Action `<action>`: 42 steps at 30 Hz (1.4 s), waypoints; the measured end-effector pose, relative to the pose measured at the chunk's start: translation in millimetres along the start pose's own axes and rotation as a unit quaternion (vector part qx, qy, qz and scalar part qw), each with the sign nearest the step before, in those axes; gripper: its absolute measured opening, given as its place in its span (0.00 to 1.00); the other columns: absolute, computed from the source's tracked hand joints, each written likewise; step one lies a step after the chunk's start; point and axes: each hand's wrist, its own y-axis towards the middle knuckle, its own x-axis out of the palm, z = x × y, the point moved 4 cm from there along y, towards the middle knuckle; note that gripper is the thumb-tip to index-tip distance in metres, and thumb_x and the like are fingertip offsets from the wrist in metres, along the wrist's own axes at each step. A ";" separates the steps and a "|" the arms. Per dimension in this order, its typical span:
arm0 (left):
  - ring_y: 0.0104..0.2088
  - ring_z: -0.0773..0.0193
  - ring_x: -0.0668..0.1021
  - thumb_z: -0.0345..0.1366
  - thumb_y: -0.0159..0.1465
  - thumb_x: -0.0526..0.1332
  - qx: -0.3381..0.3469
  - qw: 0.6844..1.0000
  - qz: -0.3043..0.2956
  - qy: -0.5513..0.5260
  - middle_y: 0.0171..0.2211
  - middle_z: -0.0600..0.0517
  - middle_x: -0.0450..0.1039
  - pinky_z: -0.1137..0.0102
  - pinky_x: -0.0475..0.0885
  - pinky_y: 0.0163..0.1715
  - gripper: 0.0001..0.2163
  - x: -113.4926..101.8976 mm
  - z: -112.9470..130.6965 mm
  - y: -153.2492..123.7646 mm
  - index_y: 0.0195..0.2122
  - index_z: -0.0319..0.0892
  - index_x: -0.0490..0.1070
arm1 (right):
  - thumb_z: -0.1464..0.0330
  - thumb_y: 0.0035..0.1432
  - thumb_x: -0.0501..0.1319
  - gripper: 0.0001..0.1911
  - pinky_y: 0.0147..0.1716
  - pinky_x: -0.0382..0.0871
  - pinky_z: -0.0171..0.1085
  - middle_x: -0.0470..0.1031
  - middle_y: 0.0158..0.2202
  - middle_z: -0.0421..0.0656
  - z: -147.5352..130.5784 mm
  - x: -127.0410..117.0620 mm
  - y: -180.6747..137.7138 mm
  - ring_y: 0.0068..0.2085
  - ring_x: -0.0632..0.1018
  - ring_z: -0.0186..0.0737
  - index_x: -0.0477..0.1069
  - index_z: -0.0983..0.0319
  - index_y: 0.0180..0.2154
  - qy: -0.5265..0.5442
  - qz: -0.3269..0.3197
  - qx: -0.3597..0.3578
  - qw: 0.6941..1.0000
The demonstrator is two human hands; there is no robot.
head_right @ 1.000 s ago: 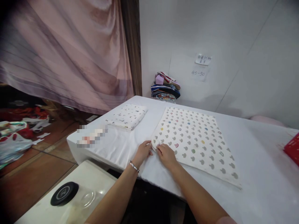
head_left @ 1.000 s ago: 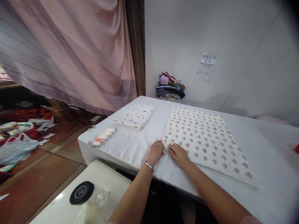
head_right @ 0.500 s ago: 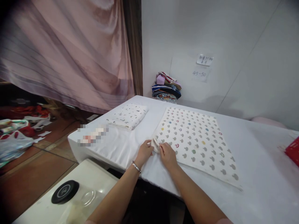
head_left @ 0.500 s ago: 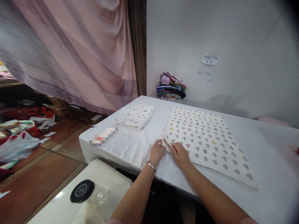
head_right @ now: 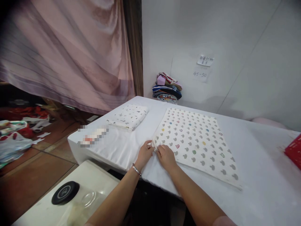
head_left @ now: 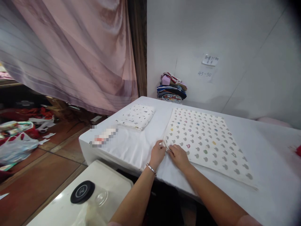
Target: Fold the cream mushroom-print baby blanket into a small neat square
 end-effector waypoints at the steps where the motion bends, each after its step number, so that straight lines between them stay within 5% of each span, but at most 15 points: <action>1: 0.21 0.70 0.72 0.30 0.57 0.55 0.001 1.000 -0.002 -0.006 0.22 0.57 0.71 0.74 0.65 0.28 0.17 0.0 0.1 -0.3 0.49 0.40 0.63 | 0.67 0.62 0.51 0.09 0.36 0.60 0.35 0.70 0.34 0.44 0.1 0.2 0.6 0.38 0.69 0.39 0.69 0.60 0.35 -0.002 -0.003 0.003 1.000; 12: 0.21 0.69 0.72 0.30 0.59 0.52 -0.008 1.000 0.010 0.009 0.21 0.56 0.71 0.75 0.65 0.28 0.17 -2.0 6.2 -4.0 0.50 0.39 0.63 | 0.65 0.63 0.47 0.12 0.37 0.63 0.35 0.71 0.35 0.43 9.4 1.5 -2.3 0.38 0.71 0.38 0.68 0.59 0.38 0.085 0.048 0.017 0.995; 24: 0.22 0.69 0.73 0.38 0.60 0.55 0.008 1.000 0.012 -0.002 0.24 0.56 0.72 0.75 0.66 0.28 0.16 -1.4 9.0 -8.3 0.49 0.40 0.63 | 0.64 0.63 0.47 0.13 0.37 0.64 0.35 0.70 0.33 0.42 8.1 1.4 -2.6 0.37 0.71 0.38 0.69 0.59 0.36 0.096 0.024 0.000 0.995; 37: 0.33 0.65 0.75 0.27 0.54 0.56 -0.020 0.997 0.039 0.062 0.32 0.52 0.74 0.73 0.65 0.36 0.21 -1.7 8.7 -5.4 0.51 0.40 0.62 | 0.66 0.63 0.47 0.13 0.40 0.65 0.37 0.71 0.36 0.43 9.4 -5.3 -1.8 0.39 0.71 0.39 0.70 0.59 0.40 0.139 0.055 0.025 0.988; 42: 0.33 0.64 0.74 0.28 0.53 0.55 -0.015 0.996 0.054 0.068 0.31 0.52 0.73 0.72 0.64 0.35 0.21 -2.0 9.5 -7.1 0.50 0.40 0.62 | 0.68 0.63 0.45 0.16 0.37 0.64 0.37 0.70 0.36 0.44 2.9 -2.2 -2.6 0.39 0.70 0.41 0.69 0.57 0.45 0.040 0.040 0.018 0.998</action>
